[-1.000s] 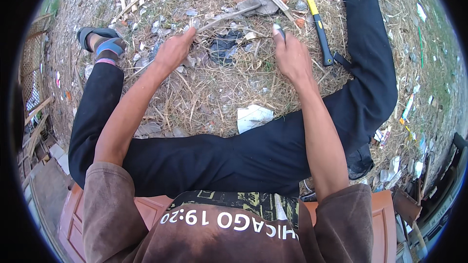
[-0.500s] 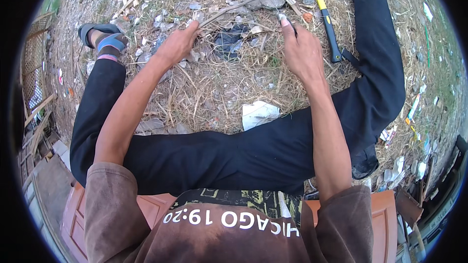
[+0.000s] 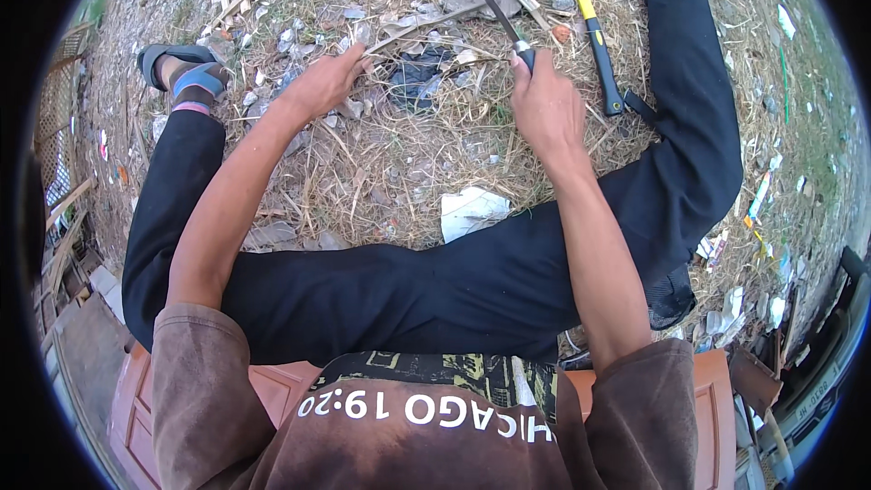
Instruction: The person strips layers off a bamboo stick using a knife by hand, while sitting on the ground with other bamboo pieces nearby.
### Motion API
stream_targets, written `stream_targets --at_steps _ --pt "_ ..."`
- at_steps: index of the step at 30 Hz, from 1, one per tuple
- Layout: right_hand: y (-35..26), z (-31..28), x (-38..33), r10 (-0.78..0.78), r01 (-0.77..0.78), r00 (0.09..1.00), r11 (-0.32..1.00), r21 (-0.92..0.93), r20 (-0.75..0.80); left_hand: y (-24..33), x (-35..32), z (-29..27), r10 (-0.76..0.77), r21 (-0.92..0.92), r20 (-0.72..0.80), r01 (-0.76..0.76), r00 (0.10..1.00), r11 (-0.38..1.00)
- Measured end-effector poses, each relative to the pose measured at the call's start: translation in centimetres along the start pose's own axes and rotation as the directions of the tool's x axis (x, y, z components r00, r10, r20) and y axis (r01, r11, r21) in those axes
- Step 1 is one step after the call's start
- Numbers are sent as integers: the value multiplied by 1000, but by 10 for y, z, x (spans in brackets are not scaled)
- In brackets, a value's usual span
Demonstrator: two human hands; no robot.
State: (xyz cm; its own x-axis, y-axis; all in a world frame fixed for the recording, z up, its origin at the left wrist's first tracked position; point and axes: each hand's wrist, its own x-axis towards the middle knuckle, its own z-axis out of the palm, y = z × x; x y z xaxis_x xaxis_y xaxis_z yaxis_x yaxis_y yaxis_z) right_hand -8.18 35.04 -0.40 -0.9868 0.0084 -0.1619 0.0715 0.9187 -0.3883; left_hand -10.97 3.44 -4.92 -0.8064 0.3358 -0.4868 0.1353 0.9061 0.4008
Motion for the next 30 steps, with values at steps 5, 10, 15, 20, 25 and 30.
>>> stream_targets --at_steps 5,10,15,20,25,30 --pt "-25 -31 4 -66 90 985 984 154 -158 -4 -1 0 -19 -19 -38 19 999 1000" --pt "12 -1 7 -157 204 946 968 144 -282 3 4 -2 2 -9 -45 -3 999 1000" --pt "-33 -51 4 -117 242 939 894 378 -323 4 -5 -3 -56 -52 7 57 998 997" --pt "1 -13 9 -96 94 995 993 -72 -26 13 -4 -7 -78 10 8 78 997 997" --pt "-9 -23 8 -51 53 997 998 32 -59 4 -6 -4 -15 -117 -51 8 999 993" --pt "17 -5 9 135 -220 975 663 715 175 9 -1 -2 -35 12 -24 35 999 999"
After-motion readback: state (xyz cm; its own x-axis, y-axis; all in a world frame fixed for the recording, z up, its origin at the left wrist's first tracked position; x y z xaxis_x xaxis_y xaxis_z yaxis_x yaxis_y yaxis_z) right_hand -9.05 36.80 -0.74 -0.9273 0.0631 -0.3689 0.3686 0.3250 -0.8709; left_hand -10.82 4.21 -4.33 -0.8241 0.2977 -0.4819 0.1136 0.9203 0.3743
